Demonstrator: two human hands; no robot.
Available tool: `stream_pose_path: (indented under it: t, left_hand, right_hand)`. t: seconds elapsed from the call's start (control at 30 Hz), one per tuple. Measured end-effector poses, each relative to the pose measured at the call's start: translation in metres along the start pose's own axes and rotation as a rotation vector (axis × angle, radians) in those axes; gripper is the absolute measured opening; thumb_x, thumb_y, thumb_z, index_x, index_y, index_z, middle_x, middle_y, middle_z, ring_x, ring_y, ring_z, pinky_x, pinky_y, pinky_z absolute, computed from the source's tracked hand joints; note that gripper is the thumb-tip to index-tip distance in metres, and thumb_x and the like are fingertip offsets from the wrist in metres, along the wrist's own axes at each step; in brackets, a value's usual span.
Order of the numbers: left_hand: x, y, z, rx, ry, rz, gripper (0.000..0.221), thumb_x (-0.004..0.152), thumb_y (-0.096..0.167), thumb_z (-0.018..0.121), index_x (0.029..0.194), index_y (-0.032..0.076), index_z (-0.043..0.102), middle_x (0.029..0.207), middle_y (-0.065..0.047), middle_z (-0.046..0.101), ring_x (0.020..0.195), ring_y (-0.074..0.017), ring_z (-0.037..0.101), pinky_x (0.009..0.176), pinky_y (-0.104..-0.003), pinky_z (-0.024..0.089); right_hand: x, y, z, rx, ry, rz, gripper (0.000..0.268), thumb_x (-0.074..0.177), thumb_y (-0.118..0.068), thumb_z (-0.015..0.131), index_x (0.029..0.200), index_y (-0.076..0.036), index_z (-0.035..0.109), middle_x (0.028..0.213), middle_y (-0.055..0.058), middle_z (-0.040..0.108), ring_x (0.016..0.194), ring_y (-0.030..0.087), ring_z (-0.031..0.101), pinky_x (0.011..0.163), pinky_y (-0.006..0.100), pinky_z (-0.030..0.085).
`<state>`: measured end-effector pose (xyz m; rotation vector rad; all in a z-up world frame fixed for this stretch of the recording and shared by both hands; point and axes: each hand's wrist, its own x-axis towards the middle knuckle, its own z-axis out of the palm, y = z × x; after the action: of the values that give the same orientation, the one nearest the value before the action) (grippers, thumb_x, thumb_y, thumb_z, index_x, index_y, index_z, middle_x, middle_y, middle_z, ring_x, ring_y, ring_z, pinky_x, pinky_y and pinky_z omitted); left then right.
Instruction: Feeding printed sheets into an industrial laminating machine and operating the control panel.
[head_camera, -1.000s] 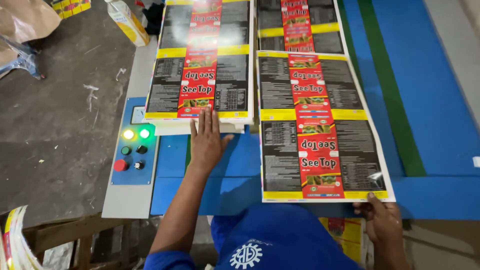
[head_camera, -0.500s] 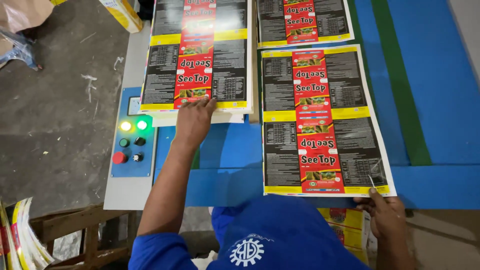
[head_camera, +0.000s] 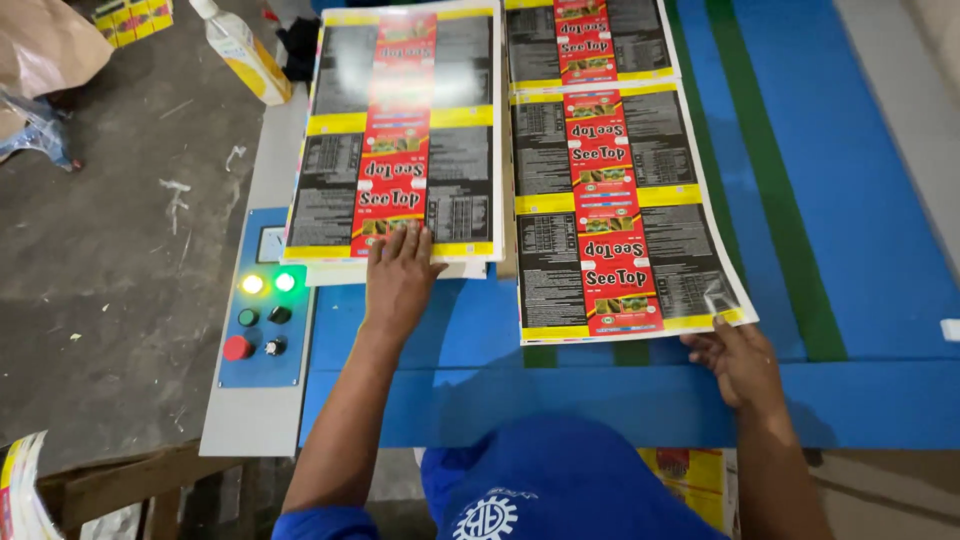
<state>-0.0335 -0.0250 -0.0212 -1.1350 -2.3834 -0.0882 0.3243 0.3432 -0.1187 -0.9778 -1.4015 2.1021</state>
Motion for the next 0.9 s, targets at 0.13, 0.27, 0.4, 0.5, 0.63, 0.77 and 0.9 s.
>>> stream_pose_path:
  t: [0.13, 0.27, 0.4, 0.5, 0.63, 0.77, 0.9]
  left_hand:
    - [0.018, -0.013, -0.015, -0.005, -0.069, 0.102, 0.048, 0.091, 0.041, 0.066, 0.125, 0.007, 0.067, 0.130, -0.014, 0.069, 0.121, -0.0290, 0.065, 0.098, -0.049, 0.048]
    - [0.028, -0.036, -0.018, -0.126, -0.225, 0.076, 0.016, 0.101, 0.017, 0.062, 0.112, 0.015, 0.073, 0.086, -0.009, 0.075, 0.080, -0.0287, 0.073, 0.074, -0.045, 0.056]
    - [0.049, -0.029, -0.047, -0.115, -0.076, -0.017, 0.014, 0.100, 0.019, 0.065, 0.090, 0.011, 0.070, 0.072, -0.009, 0.069, 0.065, -0.0295, 0.069, 0.061, -0.045, 0.054]
    - [0.050, 0.001, -0.072, -0.230, 0.251, 0.061, 0.014, 0.085, 0.012, 0.067, 0.099, 0.010, 0.071, 0.076, -0.010, 0.070, 0.070, -0.0311, 0.068, 0.068, -0.046, 0.054]
    - [0.024, 0.073, -0.073, -0.334, 0.199, 0.187, 0.029, 0.085, 0.010, 0.064, 0.113, 0.006, 0.070, 0.101, -0.013, 0.067, 0.088, -0.0316, 0.067, 0.075, -0.046, 0.053]
    - [-0.006, 0.132, -0.065, -0.461, -0.042, 0.209, 0.033, 0.091, 0.011, 0.060, 0.121, 0.003, 0.069, 0.109, -0.015, 0.067, 0.096, -0.0334, 0.067, 0.080, -0.047, 0.052]
    - [-0.023, 0.145, -0.064, -0.414, -0.002, 0.307, 0.035, 0.084, 0.013, 0.060, 0.115, -0.001, 0.067, 0.123, -0.020, 0.067, 0.114, -0.0351, 0.065, 0.098, -0.048, 0.049]
  right_hand:
    - [-0.002, 0.005, -0.012, -0.055, 0.107, 0.070, 0.045, 0.105, -0.017, 0.053, 0.148, -0.003, 0.045, 0.116, 0.020, 0.071, 0.090, 0.027, 0.071, 0.068, 0.037, 0.053]
    - [-0.017, 0.028, -0.034, -0.060, 0.142, 0.099, 0.055, 0.102, -0.014, 0.053, 0.156, -0.005, 0.044, 0.121, 0.023, 0.069, 0.090, 0.027, 0.070, 0.068, 0.036, 0.053]
    - [-0.033, 0.025, -0.012, -0.097, 0.076, 0.134, 0.051, 0.101, -0.015, 0.053, 0.151, -0.006, 0.051, 0.120, 0.020, 0.072, 0.088, 0.025, 0.070, 0.066, 0.035, 0.053]
    - [-0.040, 0.025, 0.024, -0.149, 0.046, 0.134, 0.047, 0.101, -0.017, 0.057, 0.146, -0.003, 0.056, 0.119, 0.019, 0.073, 0.087, 0.024, 0.069, 0.067, 0.033, 0.054]
    - [-0.034, 0.024, 0.081, -0.238, -0.210, 0.053, 0.048, 0.097, -0.019, 0.061, 0.143, -0.003, 0.059, 0.117, 0.018, 0.077, 0.087, 0.023, 0.073, 0.066, 0.033, 0.055]
    - [-0.048, -0.011, 0.151, -0.188, -0.415, 0.116, 0.056, 0.094, -0.021, 0.062, 0.146, -0.012, 0.045, 0.121, 0.012, 0.076, 0.093, 0.022, 0.074, 0.067, 0.034, 0.055]
    - [-0.042, -0.002, 0.157, -0.011, -0.340, 0.211, 0.043, 0.099, -0.028, 0.057, 0.136, -0.005, 0.054, 0.115, 0.010, 0.072, 0.094, 0.022, 0.076, 0.066, 0.034, 0.055]
